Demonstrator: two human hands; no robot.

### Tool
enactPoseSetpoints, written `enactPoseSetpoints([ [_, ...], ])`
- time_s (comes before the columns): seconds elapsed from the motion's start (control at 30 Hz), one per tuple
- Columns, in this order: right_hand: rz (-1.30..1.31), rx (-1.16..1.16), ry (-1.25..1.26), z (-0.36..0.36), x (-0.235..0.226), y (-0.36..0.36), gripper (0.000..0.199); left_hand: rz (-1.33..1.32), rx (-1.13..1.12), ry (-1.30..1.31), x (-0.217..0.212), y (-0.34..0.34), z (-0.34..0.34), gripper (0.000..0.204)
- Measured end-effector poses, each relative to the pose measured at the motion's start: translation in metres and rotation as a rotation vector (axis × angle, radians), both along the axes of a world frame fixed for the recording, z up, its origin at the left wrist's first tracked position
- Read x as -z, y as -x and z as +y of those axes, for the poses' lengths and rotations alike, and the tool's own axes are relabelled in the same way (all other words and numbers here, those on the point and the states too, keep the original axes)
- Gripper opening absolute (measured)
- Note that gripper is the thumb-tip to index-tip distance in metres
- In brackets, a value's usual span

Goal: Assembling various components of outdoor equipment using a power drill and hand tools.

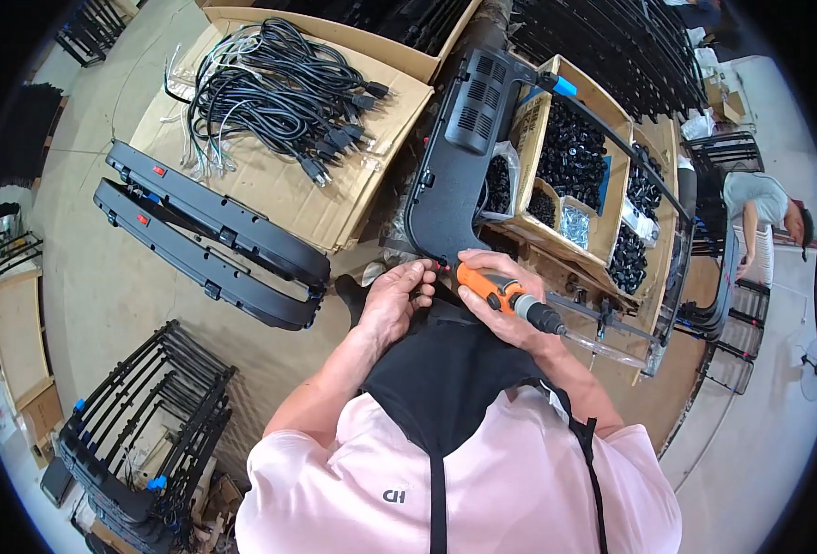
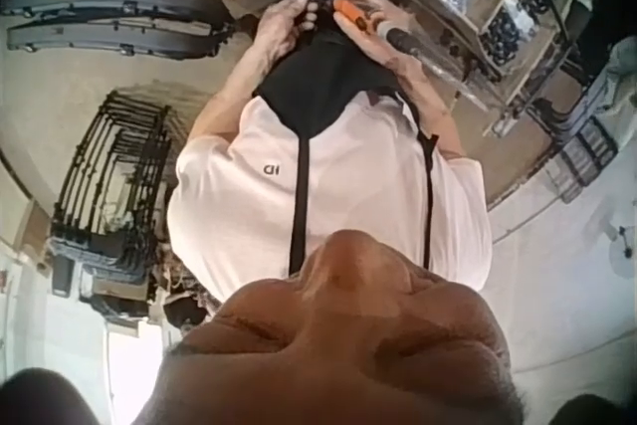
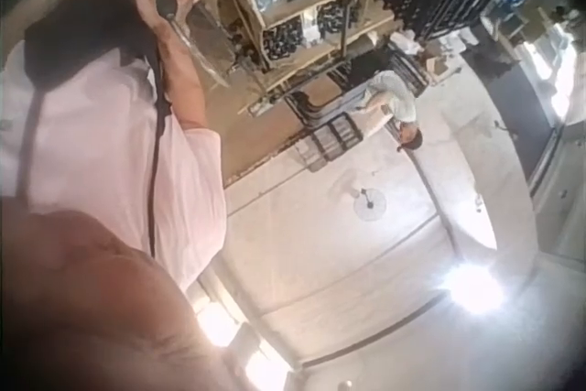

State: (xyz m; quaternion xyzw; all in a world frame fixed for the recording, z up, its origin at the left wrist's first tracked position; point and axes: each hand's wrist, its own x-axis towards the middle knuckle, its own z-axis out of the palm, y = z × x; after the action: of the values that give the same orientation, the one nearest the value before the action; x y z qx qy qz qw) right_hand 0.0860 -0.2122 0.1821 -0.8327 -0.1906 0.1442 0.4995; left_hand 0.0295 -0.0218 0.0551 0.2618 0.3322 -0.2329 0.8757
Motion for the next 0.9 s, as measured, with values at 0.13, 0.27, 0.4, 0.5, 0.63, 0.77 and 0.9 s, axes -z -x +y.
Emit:
enactPoseSetpoints([
  [0.13, 0.034, 0.017, 0.029, 0.004, -0.005, -0.002, 0.037, 0.0, 0.022, 0.026, 0.004, -0.001, -0.001, 0.022],
  [0.27, 0.046, 0.014, 0.031, 0.002, -0.002, -0.002, 0.037, 0.019, 0.022, 0.058, 0.001, -0.004, -0.004, 0.021],
  [0.4, 0.049, 0.048, 0.085, 0.011, -0.02, 0.0, 0.042, 0.033, 0.006, 0.098, 0.006, -0.003, -0.004, 0.022],
  [0.5, 0.06, 0.118, -0.111, 0.003, -0.024, 0.008, 0.046, 0.072, -0.023, 0.126, -0.001, -0.01, -0.005, 0.023],
  [0.63, 0.047, 0.066, -0.164, -0.001, -0.027, 0.003, 0.049, 0.067, -0.118, 0.263, -0.014, -0.019, -0.01, 0.022],
  [0.77, 0.005, 0.068, -0.151, -0.003, -0.02, 0.0, 0.051, 0.025, -0.198, 0.392, -0.014, -0.026, -0.011, 0.021],
  [0.9, 0.012, 0.086, -0.184, 0.0, -0.02, -0.002, 0.051, 0.041, -0.215, 0.414, -0.016, -0.03, -0.011, 0.021],
])
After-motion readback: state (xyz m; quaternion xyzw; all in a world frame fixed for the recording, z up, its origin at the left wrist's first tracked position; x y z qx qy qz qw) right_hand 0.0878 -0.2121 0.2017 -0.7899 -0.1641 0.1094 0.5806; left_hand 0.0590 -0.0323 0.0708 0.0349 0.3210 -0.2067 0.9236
